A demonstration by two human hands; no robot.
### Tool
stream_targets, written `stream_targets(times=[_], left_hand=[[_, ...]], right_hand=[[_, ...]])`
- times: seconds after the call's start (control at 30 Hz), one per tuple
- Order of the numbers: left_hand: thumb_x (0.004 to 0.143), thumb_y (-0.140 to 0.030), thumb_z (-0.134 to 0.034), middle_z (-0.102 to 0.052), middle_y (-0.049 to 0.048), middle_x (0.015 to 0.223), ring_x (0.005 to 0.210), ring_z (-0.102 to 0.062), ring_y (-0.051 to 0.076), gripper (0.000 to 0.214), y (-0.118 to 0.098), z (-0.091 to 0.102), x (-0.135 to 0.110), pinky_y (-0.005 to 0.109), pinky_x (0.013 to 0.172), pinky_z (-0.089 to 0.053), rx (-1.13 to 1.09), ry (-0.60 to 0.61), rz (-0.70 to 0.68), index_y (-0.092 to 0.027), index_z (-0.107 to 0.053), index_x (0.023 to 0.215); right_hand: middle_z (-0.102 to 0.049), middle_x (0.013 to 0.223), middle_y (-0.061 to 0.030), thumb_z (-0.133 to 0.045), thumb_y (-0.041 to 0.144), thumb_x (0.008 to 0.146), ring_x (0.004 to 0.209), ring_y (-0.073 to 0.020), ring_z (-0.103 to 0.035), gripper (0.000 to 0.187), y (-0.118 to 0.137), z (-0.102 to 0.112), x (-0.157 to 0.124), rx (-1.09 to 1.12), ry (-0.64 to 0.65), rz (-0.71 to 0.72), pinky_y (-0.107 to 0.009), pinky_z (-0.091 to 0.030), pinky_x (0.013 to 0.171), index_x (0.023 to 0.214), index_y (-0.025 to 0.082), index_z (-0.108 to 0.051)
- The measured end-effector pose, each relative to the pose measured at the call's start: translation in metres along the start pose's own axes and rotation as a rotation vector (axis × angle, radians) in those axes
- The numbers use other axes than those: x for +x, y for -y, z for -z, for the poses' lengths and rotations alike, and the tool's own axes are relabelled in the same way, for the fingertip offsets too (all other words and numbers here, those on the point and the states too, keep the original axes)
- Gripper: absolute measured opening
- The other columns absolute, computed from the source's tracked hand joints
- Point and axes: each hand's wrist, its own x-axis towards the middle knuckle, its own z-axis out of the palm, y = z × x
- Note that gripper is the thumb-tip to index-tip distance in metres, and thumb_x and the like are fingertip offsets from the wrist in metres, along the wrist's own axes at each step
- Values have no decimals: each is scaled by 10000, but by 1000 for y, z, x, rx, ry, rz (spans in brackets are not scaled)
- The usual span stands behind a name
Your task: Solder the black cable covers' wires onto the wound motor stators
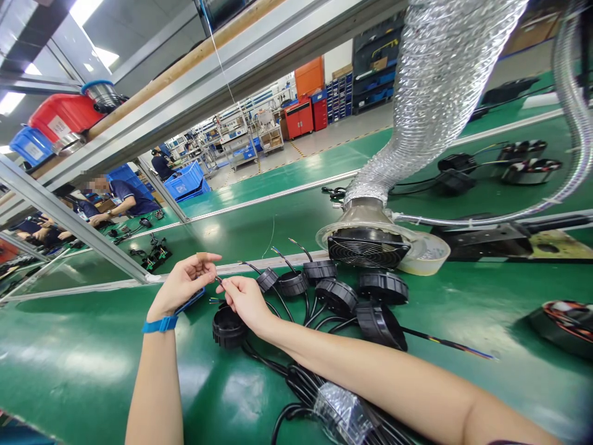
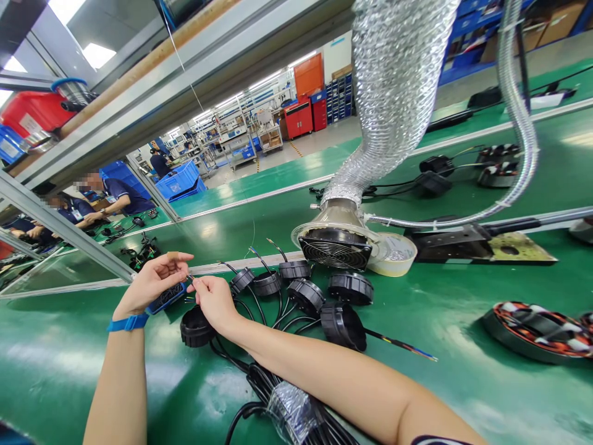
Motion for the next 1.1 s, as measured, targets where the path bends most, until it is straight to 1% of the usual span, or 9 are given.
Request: stream_targets(times=[0.3,0.5,0.67,0.73,0.8,0.87,0.93,1.0,1.1], left_hand=[[854,-290,-657,-622,23,864,800,-584,148,348,2,0,0,266,785,-474,1,-20,2,-180,-621,1182],[848,-301,-659,-627,27,857,801,-589,153,358,0,0,0,264,769,-473,46,-13,13,-173,-622,1180],[816,-379,-686,-644,9,781,698,-584,145,412,-2,-1,-2,249,671,-474,97,-33,63,-180,-628,1172],[778,-430,-711,-671,16,766,669,-601,158,420,1,-1,-1,256,639,-486,110,-60,103,-182,-652,1111],[727,-491,-730,-696,32,760,655,-624,180,394,5,1,1,269,616,-499,147,-84,140,-181,-693,968],[691,-551,-724,-695,33,705,613,-614,190,386,7,1,3,273,572,-492,239,-104,161,-189,-715,825],[697,-600,-679,-676,21,638,587,-598,197,391,8,2,5,276,545,-486,351,-122,154,-215,-729,744],[708,-633,-629,-695,13,664,629,-627,219,394,8,3,7,294,583,-519,418,-140,120,-255,-741,714],[641,-649,-656,-757,5,857,791,-695,276,379,9,4,9,350,730,-579,455,-124,63,-309,-769,762]], right_hand=[[-459,482,41,-491,314,897,431,-77,-387,322,2,0,0,1,3,-15,-202,-288,464,724,133,-693],[-457,486,44,-489,293,910,428,-76,-377,315,1,-1,0,14,12,-42,-204,-285,466,729,135,-693],[-467,487,46,-497,236,918,439,-77,-390,305,4,-2,-2,-12,-3,-58,-199,-305,480,721,131,-704],[-477,488,45,-502,204,917,446,-77,-406,304,7,-2,-3,-33,-13,-57,-196,-321,491,707,131,-709],[-479,489,47,-505,173,915,454,-78,-416,303,8,-2,-3,-48,-17,-55,-193,-332,500,697,135,-712],[-479,491,50,-511,151,912,468,-81,-424,300,9,-1,-3,-54,-17,-48,-190,-339,514,688,140,-709],[-477,495,53,-508,145,918,482,-85,-429,306,9,0,-2,-53,-21,-42,-189,-341,527,674,150,-695],[-496,516,48,-500,140,919,497,-87,-440,346,10,0,-2,-42,-31,-43,-187,-343,534,603,156,-639],[-554,587,29,-487,106,902,547,-87,-484,419,12,-1,-3,-14,-37,-50,-180,-361,563,487,161,-501]])
